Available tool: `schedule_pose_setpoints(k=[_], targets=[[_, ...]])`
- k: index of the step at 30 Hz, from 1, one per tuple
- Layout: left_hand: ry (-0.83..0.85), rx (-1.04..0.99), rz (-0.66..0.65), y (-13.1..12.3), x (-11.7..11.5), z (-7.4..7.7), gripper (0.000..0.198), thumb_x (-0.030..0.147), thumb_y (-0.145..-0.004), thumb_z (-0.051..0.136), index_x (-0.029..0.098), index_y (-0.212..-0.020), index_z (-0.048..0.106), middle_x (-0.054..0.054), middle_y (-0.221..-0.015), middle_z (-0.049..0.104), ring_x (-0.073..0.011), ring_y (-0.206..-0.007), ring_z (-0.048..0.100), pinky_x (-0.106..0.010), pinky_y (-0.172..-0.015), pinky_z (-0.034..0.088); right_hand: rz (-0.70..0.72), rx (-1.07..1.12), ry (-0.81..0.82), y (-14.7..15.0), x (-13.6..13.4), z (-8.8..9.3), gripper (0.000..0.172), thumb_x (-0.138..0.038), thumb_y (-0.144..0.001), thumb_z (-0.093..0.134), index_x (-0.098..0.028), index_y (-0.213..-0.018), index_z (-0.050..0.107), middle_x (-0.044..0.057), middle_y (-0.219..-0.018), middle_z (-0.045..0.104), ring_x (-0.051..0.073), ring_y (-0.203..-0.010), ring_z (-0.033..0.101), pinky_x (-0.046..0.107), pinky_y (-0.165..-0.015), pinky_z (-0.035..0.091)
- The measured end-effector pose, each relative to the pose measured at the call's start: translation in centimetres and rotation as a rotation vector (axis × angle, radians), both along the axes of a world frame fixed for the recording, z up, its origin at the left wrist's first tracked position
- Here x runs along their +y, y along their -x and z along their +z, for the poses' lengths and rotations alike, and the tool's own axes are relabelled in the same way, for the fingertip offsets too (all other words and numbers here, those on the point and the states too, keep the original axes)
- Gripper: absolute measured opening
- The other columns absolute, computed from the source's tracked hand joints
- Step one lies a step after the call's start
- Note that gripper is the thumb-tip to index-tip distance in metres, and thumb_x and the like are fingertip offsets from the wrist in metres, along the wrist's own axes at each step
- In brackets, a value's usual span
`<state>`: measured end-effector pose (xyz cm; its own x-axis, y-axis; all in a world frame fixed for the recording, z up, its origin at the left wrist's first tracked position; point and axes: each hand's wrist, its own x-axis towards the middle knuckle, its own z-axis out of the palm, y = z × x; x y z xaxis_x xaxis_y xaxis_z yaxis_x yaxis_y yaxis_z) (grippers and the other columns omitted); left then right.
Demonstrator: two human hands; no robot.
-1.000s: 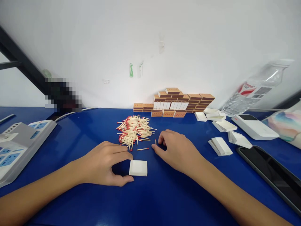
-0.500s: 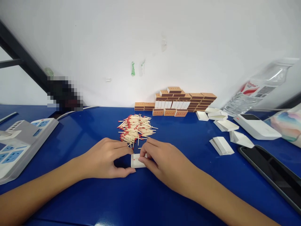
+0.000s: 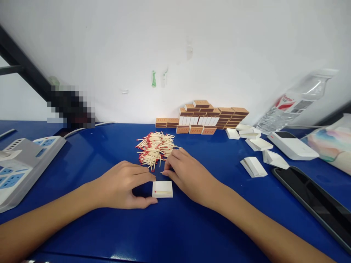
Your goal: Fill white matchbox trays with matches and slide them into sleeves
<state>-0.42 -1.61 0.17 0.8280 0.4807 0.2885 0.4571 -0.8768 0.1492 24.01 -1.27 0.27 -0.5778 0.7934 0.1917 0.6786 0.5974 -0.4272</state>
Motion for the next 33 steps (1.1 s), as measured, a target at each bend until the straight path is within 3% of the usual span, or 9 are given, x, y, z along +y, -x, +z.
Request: schedule_pose_setpoints(k=[5, 9, 14, 18, 22, 25, 28, 33], targets=[[-0.003, -0.035, 0.039, 0.2, 0.5, -0.1, 0.034, 0.052, -0.091, 0.068, 0.019, -0.1, 0.071, 0.002, -0.076, 0.07, -0.0154, -0.065, 0.066, -0.029, -0.057, 0.042, -0.108, 0.161, -0.042, -0.8, -0.2, 1.1, 0.011, -0.029, -0.104, 0.052, -0.024, -0.101, 0.061, 0.006, -0.095, 0.066, 0.021, -0.087, 0.059, 0.034, -0.074, 0.049], [0.013, -0.046, 0.057, 0.3, 0.9, -0.1, 0.032, 0.05, -0.09, 0.07, 0.019, -0.099, 0.071, 0.002, -0.077, 0.072, -0.0148, -0.065, 0.066, -0.028, -0.058, 0.042, -0.102, 0.23, -0.047, -0.7, -0.6, 1.6, 0.026, -0.03, -0.105, 0.049, -0.026, -0.127, 0.063, 0.005, -0.097, 0.069, 0.021, -0.085, 0.061, 0.034, -0.073, 0.049], [0.042, -0.087, 0.143, 0.2, 1.0, 0.3, 0.029, 0.047, -0.089, 0.071, 0.02, -0.101, 0.073, 0.002, -0.076, 0.072, -0.0129, -0.061, 0.065, -0.025, -0.056, 0.041, -0.229, 0.419, 0.081, 0.3, -1.5, 1.9, 0.016, -0.037, -0.1, 0.06, -0.027, -0.103, 0.071, 0.001, -0.085, 0.069, 0.016, -0.07, 0.057, 0.03, -0.062, 0.047], [-0.017, -0.147, 0.192, 0.3, 1.2, 0.5, 0.029, 0.044, -0.089, 0.071, 0.021, -0.106, 0.073, 0.004, -0.068, 0.067, -0.0116, -0.054, 0.059, -0.025, -0.053, 0.038, -0.266, 0.472, 0.215, 0.6, -1.5, 1.4, 0.019, -0.043, -0.095, 0.065, -0.025, -0.095, 0.073, 0.001, -0.085, 0.071, 0.015, -0.065, 0.056, 0.029, -0.06, 0.047], [-0.085, -0.169, 0.225, 1.1, 2.0, 1.0, 0.031, 0.045, -0.091, 0.068, 0.02, -0.108, 0.073, 0.005, -0.064, 0.064, -0.0103, -0.051, 0.055, -0.024, -0.052, 0.035, -0.28, 0.434, 0.149, 0.4, -0.7, 0.4, 0.023, -0.044, -0.097, 0.063, -0.025, -0.097, 0.074, 0.004, -0.095, 0.069, 0.015, -0.067, 0.055, 0.03, -0.061, 0.047], [-0.147, -0.158, 0.292, 2.1, 3.1, 1.6, 0.033, 0.048, -0.092, 0.066, 0.018, -0.104, 0.074, 0.004, -0.062, 0.062, -0.0097, -0.049, 0.051, -0.025, -0.052, 0.032, -0.287, 0.353, 0.042, 0.4, 0.0, -0.4, 0.019, -0.039, -0.098, 0.062, -0.024, -0.095, 0.073, 0.002, -0.084, 0.064, 0.015, -0.064, 0.053, 0.03, -0.059, 0.044], [-0.159, -0.146, 0.366, 3.0, 4.1, 1.9, 0.038, 0.053, -0.091, 0.066, 0.018, -0.102, 0.075, 0.003, -0.062, 0.062, -0.0096, -0.05, 0.05, -0.025, -0.052, 0.03, -0.183, 0.241, -0.082, 0.7, 0.7, -0.9, 0.015, -0.027, -0.1, 0.059, -0.023, -0.103, 0.073, 0.002, -0.087, 0.062, 0.014, -0.066, 0.054, 0.03, -0.063, 0.046], [-0.158, -0.116, 0.41, 3.5, 4.8, 1.9, 0.039, 0.054, -0.092, 0.064, 0.019, -0.106, 0.074, 0.003, -0.062, 0.062, -0.0103, -0.05, 0.049, -0.025, -0.053, 0.028, 0.117, 0.041, -0.235, 1.3, 1.7, -1.2, 0.033, -0.015, -0.104, 0.044, -0.023, -0.128, 0.065, 0.01, -0.115, 0.06, 0.018, -0.087, 0.061, 0.032, -0.074, 0.051]])
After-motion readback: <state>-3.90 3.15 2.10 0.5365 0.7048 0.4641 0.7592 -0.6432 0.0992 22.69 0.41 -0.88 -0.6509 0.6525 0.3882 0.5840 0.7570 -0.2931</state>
